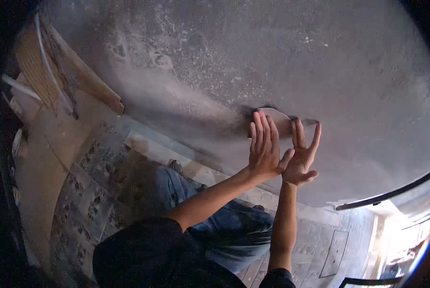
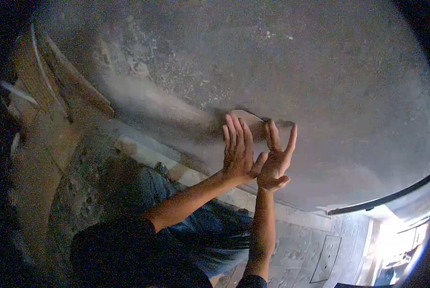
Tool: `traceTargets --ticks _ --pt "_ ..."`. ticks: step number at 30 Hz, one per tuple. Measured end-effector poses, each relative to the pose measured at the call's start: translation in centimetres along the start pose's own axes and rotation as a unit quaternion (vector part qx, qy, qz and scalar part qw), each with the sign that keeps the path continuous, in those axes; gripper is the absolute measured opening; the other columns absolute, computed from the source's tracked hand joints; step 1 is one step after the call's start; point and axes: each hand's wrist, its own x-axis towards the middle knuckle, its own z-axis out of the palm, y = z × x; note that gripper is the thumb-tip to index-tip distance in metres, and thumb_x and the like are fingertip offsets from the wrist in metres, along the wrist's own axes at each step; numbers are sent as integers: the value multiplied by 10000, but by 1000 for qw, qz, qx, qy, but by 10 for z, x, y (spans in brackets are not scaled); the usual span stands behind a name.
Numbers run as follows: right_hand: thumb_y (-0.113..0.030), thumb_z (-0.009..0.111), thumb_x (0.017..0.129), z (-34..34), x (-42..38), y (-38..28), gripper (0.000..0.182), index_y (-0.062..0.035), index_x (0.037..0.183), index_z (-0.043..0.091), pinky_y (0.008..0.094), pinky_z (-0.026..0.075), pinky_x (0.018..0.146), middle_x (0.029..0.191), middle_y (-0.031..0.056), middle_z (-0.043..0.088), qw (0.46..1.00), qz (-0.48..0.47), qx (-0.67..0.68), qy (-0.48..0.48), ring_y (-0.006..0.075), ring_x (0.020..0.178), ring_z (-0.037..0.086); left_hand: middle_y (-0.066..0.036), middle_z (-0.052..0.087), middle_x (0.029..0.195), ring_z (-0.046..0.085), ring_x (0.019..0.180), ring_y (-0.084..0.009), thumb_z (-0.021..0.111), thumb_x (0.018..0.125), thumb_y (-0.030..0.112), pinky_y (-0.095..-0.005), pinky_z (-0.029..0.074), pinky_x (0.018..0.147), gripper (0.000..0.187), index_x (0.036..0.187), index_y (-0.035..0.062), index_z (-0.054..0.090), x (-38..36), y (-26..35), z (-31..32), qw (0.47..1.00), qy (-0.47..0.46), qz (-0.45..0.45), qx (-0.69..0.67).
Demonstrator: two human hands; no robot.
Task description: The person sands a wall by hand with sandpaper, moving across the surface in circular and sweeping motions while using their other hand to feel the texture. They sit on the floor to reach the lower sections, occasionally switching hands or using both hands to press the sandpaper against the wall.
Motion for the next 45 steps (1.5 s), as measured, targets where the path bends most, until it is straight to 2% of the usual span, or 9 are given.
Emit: traceTargets --ticks 4,8,14,17,20,27,31,37,45 --pt "-759 379 815 -28 -33 11 1016 67 1405 328 466 352 1055 1280 329 498 999 -14 8 45 399 1220 490 -457 -45 1429 -87 1357 -571 264 956 552 -631 1 1087 907 1372 -227 58 8 22 24 997 50 -52 11" --pt "-520 383 921 -58 -98 57 681 103 1024 636 370 506 783 924 193 690 936 -62 -287 196 278 859 654 -449 -48 1435 -79 1362 -564 302 941 568 -611 -1 1099 939 1372 -228 51 20 34 41 996 80 -43 -3" --pt "-316 415 969 -59 -125 79 451 80 960 632 334 482 691 794 136 660 956 92 -185 208 197 737 609 -454 -63 1429 -64 1353 -582 341 936 563 -668 21 1064 945 1356 -247 96 20 28 52 998 49 28 36" --pt "-290 401 972 -48 -116 73 436 86 922 616 313 469 647 752 112 634 959 82 -165 216 173 704 589 -363 139 1466 224 1339 -527 533 887 413 -663 193 1037 814 1316 -230 278 12 17 73 971 93 215 44" --pt "-261 464 952 -65 -129 83 365 68 960 622 304 484 674 802 121 657 957 69 -195 205 168 753 608 -433 81 1446 74 1361 -573 447 946 380 -657 91 1066 760 1264 -290 282 13 14 73 973 63 221 -19" --pt "-135 628 877 -73 -104 56 279 23 1106 619 259 491 689 948 109 686 951 106 -134 259 146 853 647 -231 420 1413 337 1369 -348 532 897 247 -480 171 1146 526 1259 -132 485 -3 -17 49 922 -29 379 68" --pt "-137 680 850 -84 -107 72 255 18 1051 662 263 505 637 876 98 699 959 123 -153 205 145 741 661 -181 457 1404 363 1362 -296 582 868 231 -474 152 1156 505 1258 -85 520 -14 -29 36 907 -125 399 46" --pt "-152 658 859 -79 -113 88 167 8 891 697 240 457 562 644 59 654 946 143 -178 230 58 611 560 -206 628 1165 640 1048 -311 594 780 -5 -410 515 903 308 1075 -81 644 -45 -28 33 895 -114 424 -84" --pt "-107 616 869 -78 -112 76 151 24 818 672 251 482 573 656 85 669 953 127 -180 207 95 592 612 -229 637 1091 658 916 -323 634 746 21 -451 493 846 287 1013 -84 654 -54 -62 27 908 -114 396 -71"
